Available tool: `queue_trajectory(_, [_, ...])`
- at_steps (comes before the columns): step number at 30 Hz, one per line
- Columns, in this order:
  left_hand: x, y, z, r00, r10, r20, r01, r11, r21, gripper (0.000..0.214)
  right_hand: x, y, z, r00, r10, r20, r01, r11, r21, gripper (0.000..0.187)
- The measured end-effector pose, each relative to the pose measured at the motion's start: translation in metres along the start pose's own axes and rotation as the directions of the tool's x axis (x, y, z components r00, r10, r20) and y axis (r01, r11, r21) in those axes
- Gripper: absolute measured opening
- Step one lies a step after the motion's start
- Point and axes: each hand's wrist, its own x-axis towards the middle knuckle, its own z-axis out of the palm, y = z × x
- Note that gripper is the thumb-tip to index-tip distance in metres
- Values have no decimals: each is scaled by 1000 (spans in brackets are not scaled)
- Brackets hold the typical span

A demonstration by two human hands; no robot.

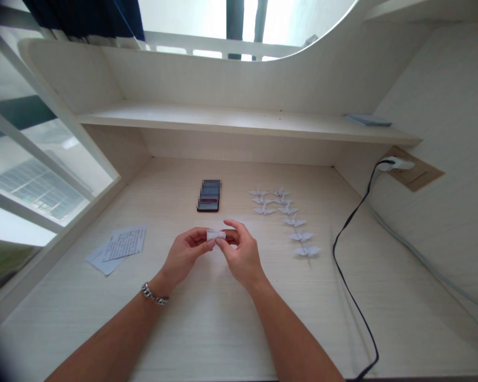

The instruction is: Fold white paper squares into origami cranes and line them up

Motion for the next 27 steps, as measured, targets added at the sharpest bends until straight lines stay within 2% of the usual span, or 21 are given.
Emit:
queue_trajectory(4, [0, -6, 2, 999, 24, -25, -24, 1000, 13, 25, -1, 2, 2, 999, -10, -52, 9, 1000, -19, 38])
queue_trajectory(9, [-1, -7, 2, 996, 73, -52, -71, 996, 46, 30, -1, 5, 3, 992, -32, -121, 19, 994, -110, 22])
queue_trajectory(12, [-3, -5, 3, 990, 123, -75, -110, 981, 157, 37, -2, 4, 3, 990, -67, -125, 47, 987, -154, 20])
queue_trajectory(17, [-7, -3, 6, 976, 174, -131, -121, 933, 339, 31, -3, -1, 3, 984, -143, -103, 116, 965, -237, 19])
queue_trajectory(21, [-8, -2, 9, 977, 167, -129, -112, 928, 355, 31, -3, -3, 3, 974, -210, -85, 179, 942, -285, 19])
queue_trajectory(27, [-8, -1, 12, 973, 177, -148, -118, 932, 343, 33, -3, -3, 4, 976, -204, -82, 175, 945, -275, 19])
